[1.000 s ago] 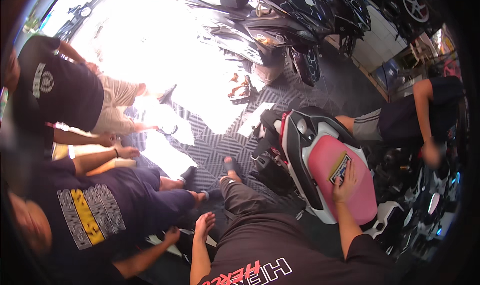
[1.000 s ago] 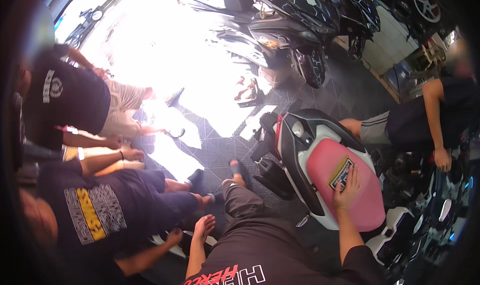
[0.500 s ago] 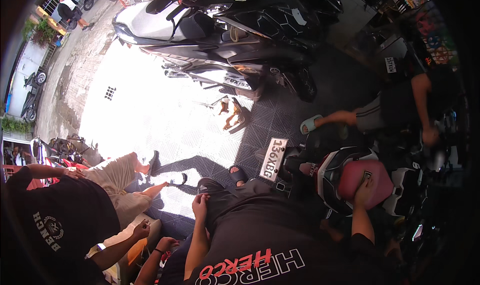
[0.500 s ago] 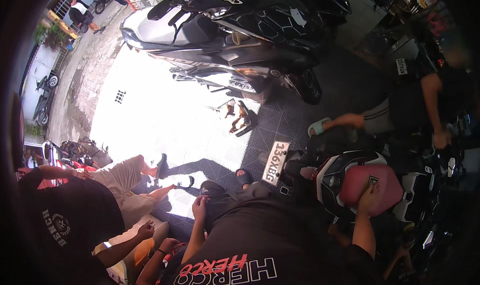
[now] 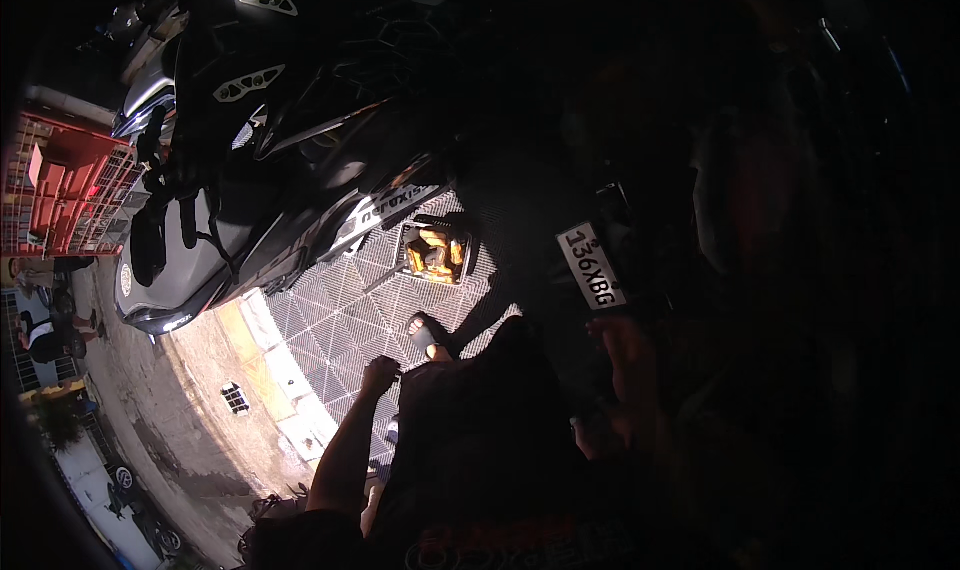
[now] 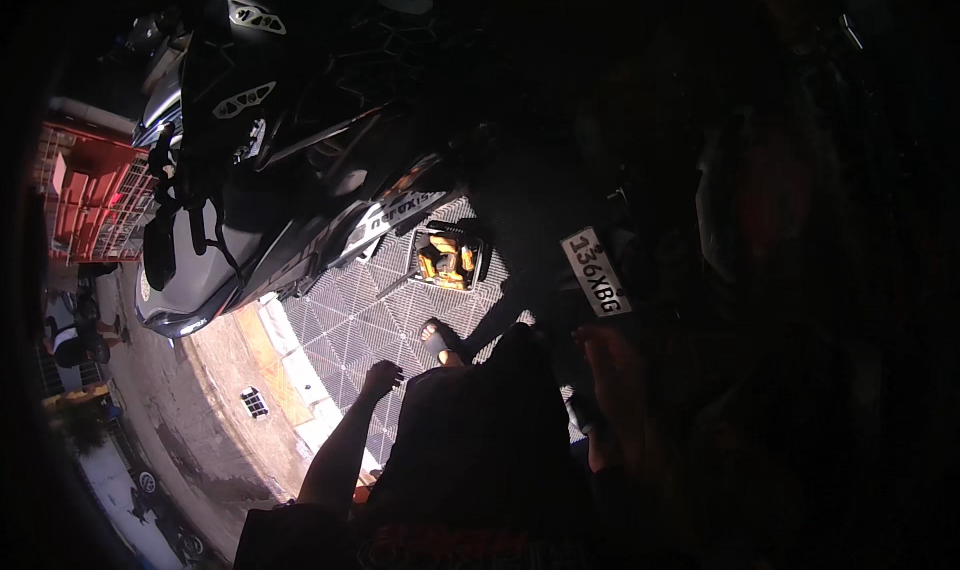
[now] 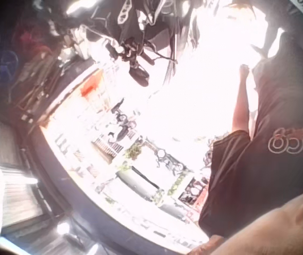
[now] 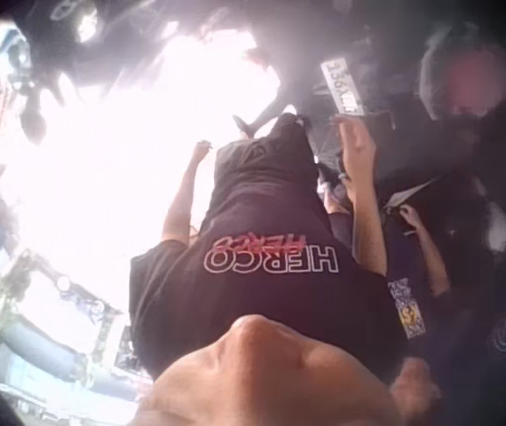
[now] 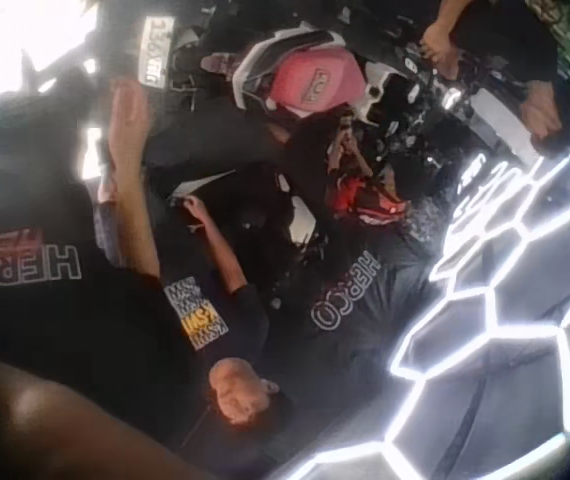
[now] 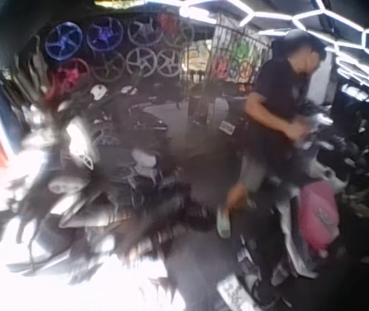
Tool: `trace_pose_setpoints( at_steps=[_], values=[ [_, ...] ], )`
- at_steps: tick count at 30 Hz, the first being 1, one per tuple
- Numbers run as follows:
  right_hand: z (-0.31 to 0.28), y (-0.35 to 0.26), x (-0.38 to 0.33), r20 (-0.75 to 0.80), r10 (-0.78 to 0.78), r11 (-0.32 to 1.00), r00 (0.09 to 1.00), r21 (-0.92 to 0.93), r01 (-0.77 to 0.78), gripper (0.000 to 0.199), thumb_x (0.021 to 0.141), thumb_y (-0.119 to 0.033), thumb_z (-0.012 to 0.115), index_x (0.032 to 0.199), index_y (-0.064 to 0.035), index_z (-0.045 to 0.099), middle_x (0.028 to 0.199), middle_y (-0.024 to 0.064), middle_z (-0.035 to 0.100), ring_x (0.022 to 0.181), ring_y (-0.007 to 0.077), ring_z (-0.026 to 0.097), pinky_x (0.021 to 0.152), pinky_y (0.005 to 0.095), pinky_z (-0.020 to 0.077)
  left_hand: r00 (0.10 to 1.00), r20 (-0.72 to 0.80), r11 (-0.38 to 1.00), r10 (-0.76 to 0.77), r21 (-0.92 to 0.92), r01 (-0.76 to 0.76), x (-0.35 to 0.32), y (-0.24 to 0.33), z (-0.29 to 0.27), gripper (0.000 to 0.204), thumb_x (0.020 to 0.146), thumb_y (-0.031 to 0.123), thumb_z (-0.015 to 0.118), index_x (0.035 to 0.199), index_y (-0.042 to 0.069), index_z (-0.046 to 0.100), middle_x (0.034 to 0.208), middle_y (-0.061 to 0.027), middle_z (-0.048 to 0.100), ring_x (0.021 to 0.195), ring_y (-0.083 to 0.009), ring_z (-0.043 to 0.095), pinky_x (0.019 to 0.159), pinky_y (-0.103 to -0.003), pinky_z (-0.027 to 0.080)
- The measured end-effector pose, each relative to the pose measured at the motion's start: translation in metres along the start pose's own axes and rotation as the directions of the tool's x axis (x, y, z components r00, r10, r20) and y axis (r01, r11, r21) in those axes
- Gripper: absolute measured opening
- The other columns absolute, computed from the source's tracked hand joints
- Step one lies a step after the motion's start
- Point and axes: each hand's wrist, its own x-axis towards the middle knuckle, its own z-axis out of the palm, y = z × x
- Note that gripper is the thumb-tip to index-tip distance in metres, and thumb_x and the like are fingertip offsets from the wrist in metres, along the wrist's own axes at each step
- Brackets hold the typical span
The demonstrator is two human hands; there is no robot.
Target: The person walks through a motorcycle shop and approaches a white motorcycle. They remove the seat and use a power drill to attach a black metal plate to the motorcycle's frame, securing it with multiple screws.
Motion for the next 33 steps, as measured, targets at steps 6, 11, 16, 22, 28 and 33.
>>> trace_pose_setpoints(
  at_steps=[6, 11, 16, 22, 28, 33],
  values=[
    [0.204, 0.147, -0.060, 0.564, -0.043, 0.995, 0.824, 0.102, -0.017, 0.018, 0.098, -0.016, 0.062, 0.112, -0.0093, 0.072, 0.116, 0.0111, 0.072, 0.111, 0.0287, 0.067, 0.095, 0.0412, 0.0536, 0.995, 0.009, 0.995, 0.097, -0.026, -0.097, 0.086, -0.054, -0.069, 0.015, 0.091, 0.016, 0.064, 0.096, 0.003, 0.069, 0.085, -0.0120, 0.073, 0.075, -0.0222, 0.073, 0.068, -0.036, 0.059],
    [0.363, 0.293, -0.097, 0.292, 0.349, 0.875, 0.890, 0.239, -0.421, 0.023, 0.104, -0.021, 0.055, 0.111, -0.0049, 0.070, 0.104, 0.0149, 0.072, 0.096, 0.0303, 0.071, 0.087, 0.0396, 0.0555, 0.991, -0.017, 0.972, 0.135, -0.193, -0.136, 0.243, 0.014, -0.053, 0.015, 0.091, 0.015, 0.063, 0.098, 0.003, 0.067, 0.079, -0.0112, 0.072, 0.078, -0.0243, 0.074, 0.068, -0.036, 0.057],
    [0.432, 0.331, -0.107, 0.187, 0.680, 0.720, 0.709, 0.007, -0.694, 0.026, 0.100, -0.028, 0.060, 0.110, -0.0049, 0.066, 0.102, 0.0176, 0.067, 0.095, 0.0329, 0.066, 0.084, 0.0393, 0.0518, 0.918, 0.047, 0.662, 0.394, 0.678, -0.319, 0.439, 0.044, 0.037, 0.079, 0.079, 0.030, 0.083, 0.142, 0.008, 0.042, 0.140, -0.0136, 0.052, 0.132, -0.0327, 0.049, 0.102, -0.047, 0.048],
    [0.465, 0.243, -0.083, 0.168, 0.855, 0.473, 0.490, 0.133, -0.871, 0.025, 0.094, -0.029, 0.065, 0.102, -0.0051, 0.065, 0.090, 0.0273, 0.068, 0.090, 0.0473, 0.066, 0.075, 0.0528, 0.0526, 0.900, 0.350, 0.575, 0.261, 0.692, -0.436, 0.571, -0.021, 0.034, 0.132, 0.048, 0.059, 0.096, 0.154, 0.012, 0.033, 0.145, -0.0149, 0.051, 0.129, -0.0375, 0.053, 0.110, -0.050, 0.043],
    [0.533, 0.231, -0.105, 0.148, 0.822, 0.515, 0.550, 0.219, -0.829, 0.029, 0.091, -0.026, 0.068, 0.110, -0.0036, 0.068, 0.095, 0.0250, 0.071, 0.094, 0.0440, 0.069, 0.079, 0.0510, 0.0546, 0.964, 0.227, 0.600, 0.142, 0.754, -0.266, 0.561, -0.006, 0.070, 0.128, 0.055, 0.084, 0.078, 0.159, 0.024, 0.031, 0.161, -0.0156, 0.031, 0.149, -0.0451, 0.024, 0.114, -0.064, 0.030],
    [0.534, 0.253, -0.106, 0.112, 0.795, 0.565, 0.597, 0.224, -0.794, 0.030, 0.092, -0.027, 0.068, 0.110, -0.0033, 0.068, 0.095, 0.0232, 0.071, 0.093, 0.0419, 0.069, 0.079, 0.0507, 0.0546, 0.793, 0.533, 0.338, 0.296, 0.718, -0.609, 0.610, -0.030, 0.063, 0.061, 0.081, 0.059, 0.073, 0.122, 0.014, 0.068, 0.129, -0.0102, 0.061, 0.131, -0.0318, 0.047, 0.113, -0.059, 0.028]
  ],
)
